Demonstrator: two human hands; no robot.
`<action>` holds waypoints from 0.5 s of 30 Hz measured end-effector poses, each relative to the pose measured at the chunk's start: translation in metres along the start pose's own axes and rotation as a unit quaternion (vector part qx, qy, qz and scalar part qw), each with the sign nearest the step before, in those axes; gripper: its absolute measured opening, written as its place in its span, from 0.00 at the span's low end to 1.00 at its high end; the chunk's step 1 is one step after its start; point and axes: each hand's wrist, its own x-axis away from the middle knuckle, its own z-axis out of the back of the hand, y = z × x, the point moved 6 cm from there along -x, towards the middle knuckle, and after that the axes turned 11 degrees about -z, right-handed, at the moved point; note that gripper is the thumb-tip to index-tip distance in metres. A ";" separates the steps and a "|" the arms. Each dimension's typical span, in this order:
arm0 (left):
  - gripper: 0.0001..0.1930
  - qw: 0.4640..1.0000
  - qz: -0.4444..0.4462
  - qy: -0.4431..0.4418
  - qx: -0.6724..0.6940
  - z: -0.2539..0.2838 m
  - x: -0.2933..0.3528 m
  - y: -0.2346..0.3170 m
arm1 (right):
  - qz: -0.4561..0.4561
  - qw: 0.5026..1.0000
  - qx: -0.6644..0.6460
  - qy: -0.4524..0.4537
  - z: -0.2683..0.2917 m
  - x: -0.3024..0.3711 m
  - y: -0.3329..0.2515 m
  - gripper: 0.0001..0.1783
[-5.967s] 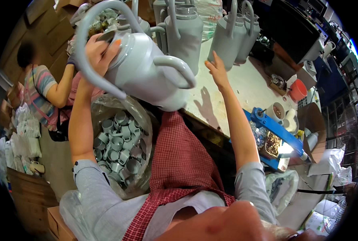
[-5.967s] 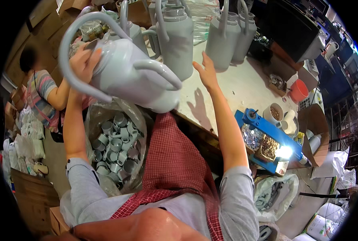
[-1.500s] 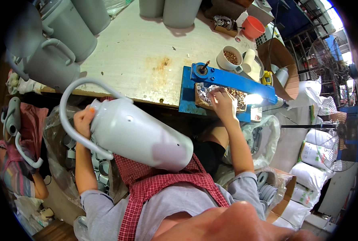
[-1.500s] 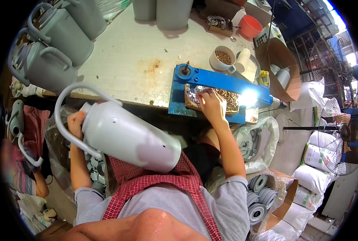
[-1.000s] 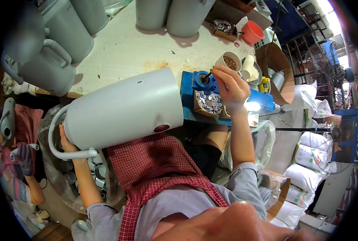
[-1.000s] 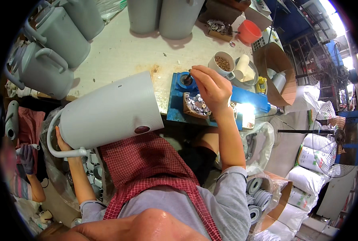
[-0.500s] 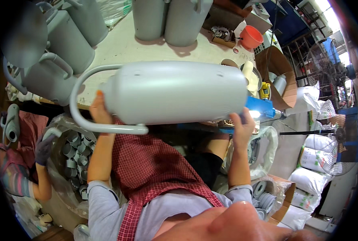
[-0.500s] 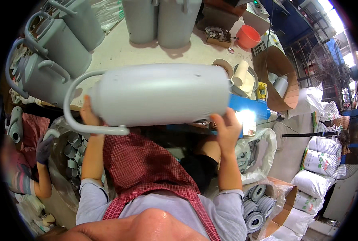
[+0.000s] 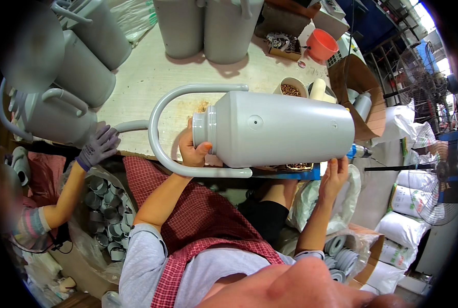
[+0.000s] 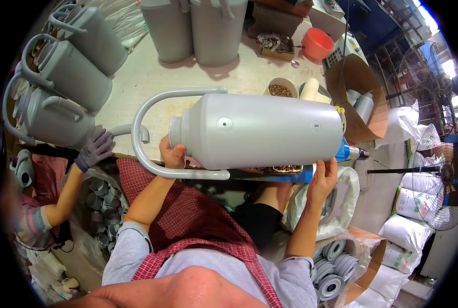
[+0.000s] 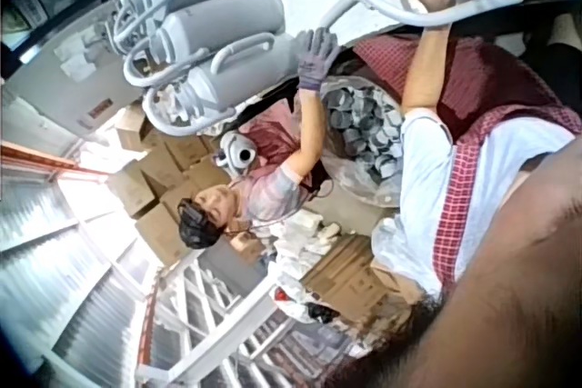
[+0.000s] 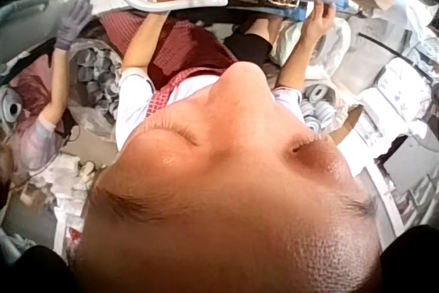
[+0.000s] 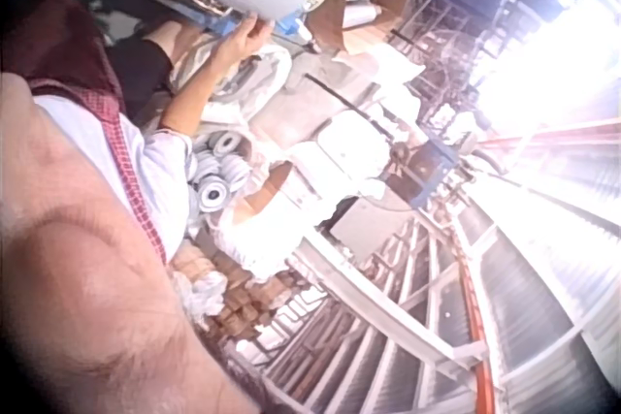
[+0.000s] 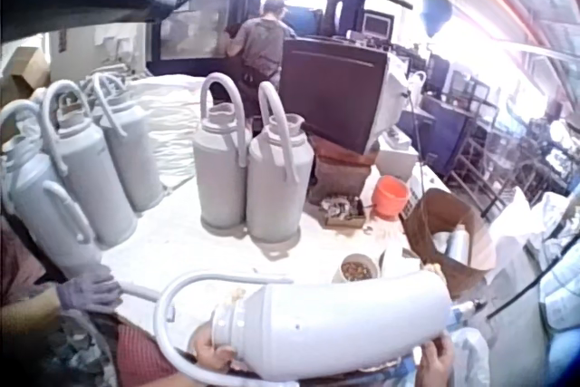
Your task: The person assembles grey thermos flasks by hand. They pick up a flask body, insert a small metal washer into the neck, and then screw on a grey plastic lid. The completed flasks are placed on the table.
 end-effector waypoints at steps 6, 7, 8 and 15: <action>0.32 1.000 -0.001 -0.001 0.008 -0.001 -0.001 -0.003 | -0.001 1.000 0.010 0.017 -0.008 -0.002 -0.002 0.17; 0.32 1.000 0.013 -0.005 0.010 -0.001 0.000 -0.006 | 0.000 1.000 0.018 0.020 -0.007 -0.002 -0.002 0.17; 0.31 1.000 0.013 -0.007 0.011 -0.002 0.001 -0.006 | 0.002 0.999 0.020 0.030 -0.004 -0.001 -0.003 0.17; 0.24 0.995 0.084 0.027 0.037 0.017 0.018 -0.027 | -0.085 0.940 0.297 0.147 0.000 0.004 -0.012 0.14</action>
